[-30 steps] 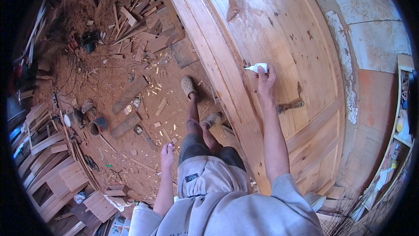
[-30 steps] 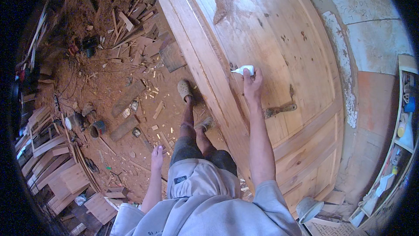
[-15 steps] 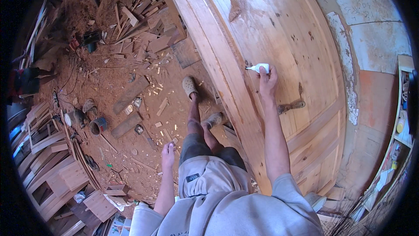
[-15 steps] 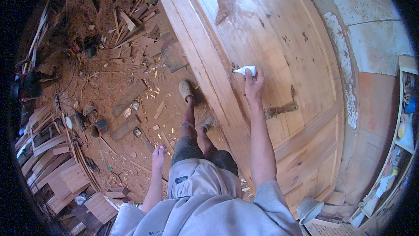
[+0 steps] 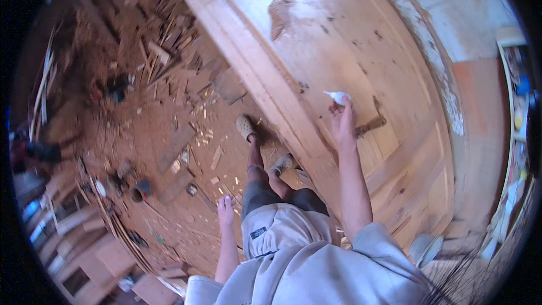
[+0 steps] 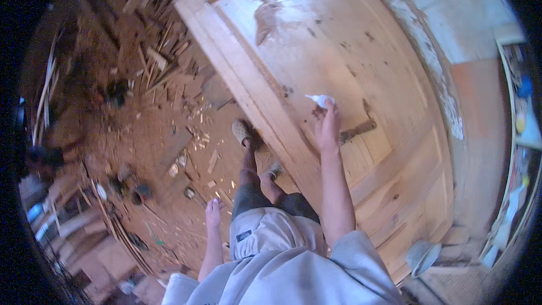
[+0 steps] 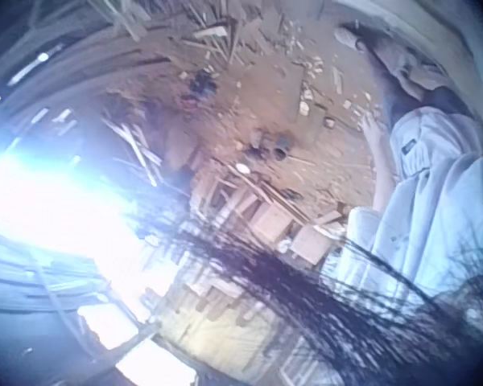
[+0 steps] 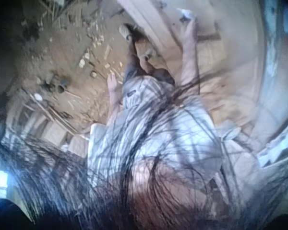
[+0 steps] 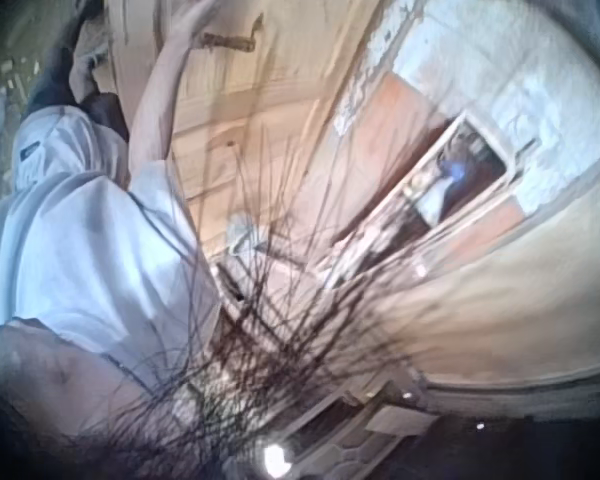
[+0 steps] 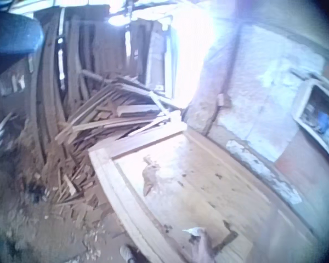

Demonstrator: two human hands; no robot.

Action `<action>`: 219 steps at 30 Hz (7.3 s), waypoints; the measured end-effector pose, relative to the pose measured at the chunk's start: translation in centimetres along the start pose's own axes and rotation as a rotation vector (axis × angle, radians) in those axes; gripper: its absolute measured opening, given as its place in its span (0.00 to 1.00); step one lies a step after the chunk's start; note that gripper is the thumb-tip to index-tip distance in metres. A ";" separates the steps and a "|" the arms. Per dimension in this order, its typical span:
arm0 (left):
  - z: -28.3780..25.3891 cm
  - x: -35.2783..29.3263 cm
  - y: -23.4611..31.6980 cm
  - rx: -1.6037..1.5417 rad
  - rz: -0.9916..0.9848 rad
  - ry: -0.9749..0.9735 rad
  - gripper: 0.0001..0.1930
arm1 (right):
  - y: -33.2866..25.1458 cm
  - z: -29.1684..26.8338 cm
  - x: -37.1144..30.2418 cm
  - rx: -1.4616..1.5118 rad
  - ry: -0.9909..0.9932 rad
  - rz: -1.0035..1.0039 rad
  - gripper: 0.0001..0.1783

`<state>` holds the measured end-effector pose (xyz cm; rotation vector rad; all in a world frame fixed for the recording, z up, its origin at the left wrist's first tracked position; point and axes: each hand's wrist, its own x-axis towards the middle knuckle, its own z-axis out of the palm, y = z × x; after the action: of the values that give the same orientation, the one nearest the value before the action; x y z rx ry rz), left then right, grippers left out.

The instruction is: The person applies glue from a bottle onto the grooves and surface of a wooden door panel, spreading it with a small brush and a piece of paper.

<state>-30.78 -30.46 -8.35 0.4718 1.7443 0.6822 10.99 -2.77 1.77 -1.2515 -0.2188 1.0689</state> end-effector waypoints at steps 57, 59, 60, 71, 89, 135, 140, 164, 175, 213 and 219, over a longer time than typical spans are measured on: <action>40.7 -5.7 18.4 1.075 1.268 -1.010 0.36 | -10.8 -21.0 -19.2 0.901 0.514 0.027 0.10; 40.4 -6.1 18.7 1.128 1.227 -1.057 0.34 | -11.1 -20.6 -18.2 0.874 0.521 0.035 0.10; 40.3 -6.2 18.9 1.134 1.207 -1.104 0.33 | -11.3 -20.4 -17.7 0.848 0.516 0.040 0.10; 43.0 -3.9 26.3 0.928 1.127 -0.960 0.22 | -12.7 -18.8 -14.6 0.808 0.543 0.079 0.13; 35.5 -7.8 25.2 0.869 1.048 -0.919 0.23 | -11.6 -19.3 -18.8 0.830 0.329 -0.006 0.11; 51.5 10.1 36.0 1.103 1.039 -0.204 0.42 | -16.9 -9.0 39.8 -0.082 0.298 -0.199 0.14; 51.7 10.1 36.2 1.137 1.035 -0.191 0.43 | -17.8 -6.0 42.1 -0.274 0.293 -0.280 0.13; 51.2 10.3 36.0 1.138 0.949 -0.227 0.42 | -16.5 -2.9 46.0 -0.597 0.211 -0.429 0.14; 51.1 10.2 36.3 1.100 0.930 -0.263 0.42 | -16.1 -3.7 46.6 -0.662 0.194 -0.436 0.16; 51.3 10.2 36.4 1.155 1.006 -0.226 0.43 | -15.9 -4.4 47.5 -0.556 0.265 -0.414 0.14; 51.4 9.9 36.7 1.138 1.010 -0.205 0.41 | -16.0 -4.1 47.4 -0.533 0.281 -0.422 0.15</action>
<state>14.77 13.74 -0.84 2.1972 1.4751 0.1852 47.32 31.19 -5.04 -1.7185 -0.5495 0.4701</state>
